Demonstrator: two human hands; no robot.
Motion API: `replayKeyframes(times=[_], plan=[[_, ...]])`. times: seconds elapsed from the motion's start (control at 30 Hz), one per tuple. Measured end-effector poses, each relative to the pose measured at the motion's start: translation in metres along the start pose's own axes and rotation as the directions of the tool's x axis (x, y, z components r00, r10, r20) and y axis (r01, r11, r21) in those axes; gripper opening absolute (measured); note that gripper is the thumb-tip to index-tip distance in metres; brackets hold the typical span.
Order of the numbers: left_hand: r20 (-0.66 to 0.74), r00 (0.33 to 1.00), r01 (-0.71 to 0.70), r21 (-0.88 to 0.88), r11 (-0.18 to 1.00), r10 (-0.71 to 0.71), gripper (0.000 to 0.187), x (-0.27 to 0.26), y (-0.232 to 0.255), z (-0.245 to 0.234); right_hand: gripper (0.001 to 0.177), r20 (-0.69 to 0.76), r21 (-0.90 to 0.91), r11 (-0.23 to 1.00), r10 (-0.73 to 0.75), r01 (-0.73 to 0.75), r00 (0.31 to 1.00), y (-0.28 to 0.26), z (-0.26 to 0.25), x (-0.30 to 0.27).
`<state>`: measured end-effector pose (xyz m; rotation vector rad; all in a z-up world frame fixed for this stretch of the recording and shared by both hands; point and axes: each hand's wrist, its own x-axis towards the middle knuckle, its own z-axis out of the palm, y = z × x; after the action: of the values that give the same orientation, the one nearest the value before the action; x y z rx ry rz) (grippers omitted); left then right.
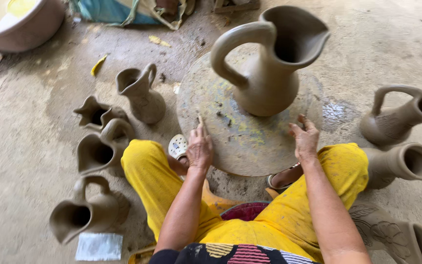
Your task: The person uses a wooden tool to refine the surface and carve decorative lines into a large clay pitcher on a manual pottery wheel, then places the tool into a container and selects other wooden tools from the same container.
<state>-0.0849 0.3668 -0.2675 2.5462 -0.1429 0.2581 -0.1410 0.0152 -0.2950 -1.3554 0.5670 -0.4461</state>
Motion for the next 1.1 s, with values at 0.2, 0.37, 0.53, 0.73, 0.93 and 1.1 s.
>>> replayKeyframes(times=[0.2, 0.37, 0.53, 0.73, 0.93, 1.1], plan=[[-0.077, 0.972, -0.208, 0.157, 0.965, 0.222, 0.051, -0.013, 0.004, 0.011, 0.043, -0.005, -0.059, 0.998, -0.003, 0.003, 1.000, 0.005, -0.017, 0.007], [-0.060, 0.984, -0.151, 0.191, 0.970, 0.165, 0.028, -0.014, 0.020, 0.033, 0.047, 0.015, -0.442, 0.866, -0.254, 0.234, 0.967, 0.020, -0.034, 0.020], [0.120, 0.991, -0.070, 0.140, 0.988, 0.053, 0.048, -0.011, 0.046, 0.042, 0.045, -0.047, -0.560, 0.816, -0.201, 0.141, 0.979, 0.011, -0.029, 0.012], [0.319, 0.948, -0.048, 0.214, 0.976, -0.023, 0.041, -0.009, 0.064, 0.018, 0.048, 0.075, -0.747, 0.619, -0.286, 0.244, 0.955, 0.008, -0.026, 0.009], [0.294, 0.956, -0.096, 0.280, 0.955, 0.010, 0.027, -0.003, 0.067, 0.010, 0.044, 0.029, -0.696, 0.709, -0.125, 0.109, 0.992, -0.002, -0.014, 0.001], [0.286, 0.953, -0.163, 0.218, 0.962, 0.096, 0.020, -0.007, 0.064, 0.014, 0.050, 0.136, -0.686, 0.689, -0.195, 0.235, 0.971, -0.002, -0.018, 0.002]])
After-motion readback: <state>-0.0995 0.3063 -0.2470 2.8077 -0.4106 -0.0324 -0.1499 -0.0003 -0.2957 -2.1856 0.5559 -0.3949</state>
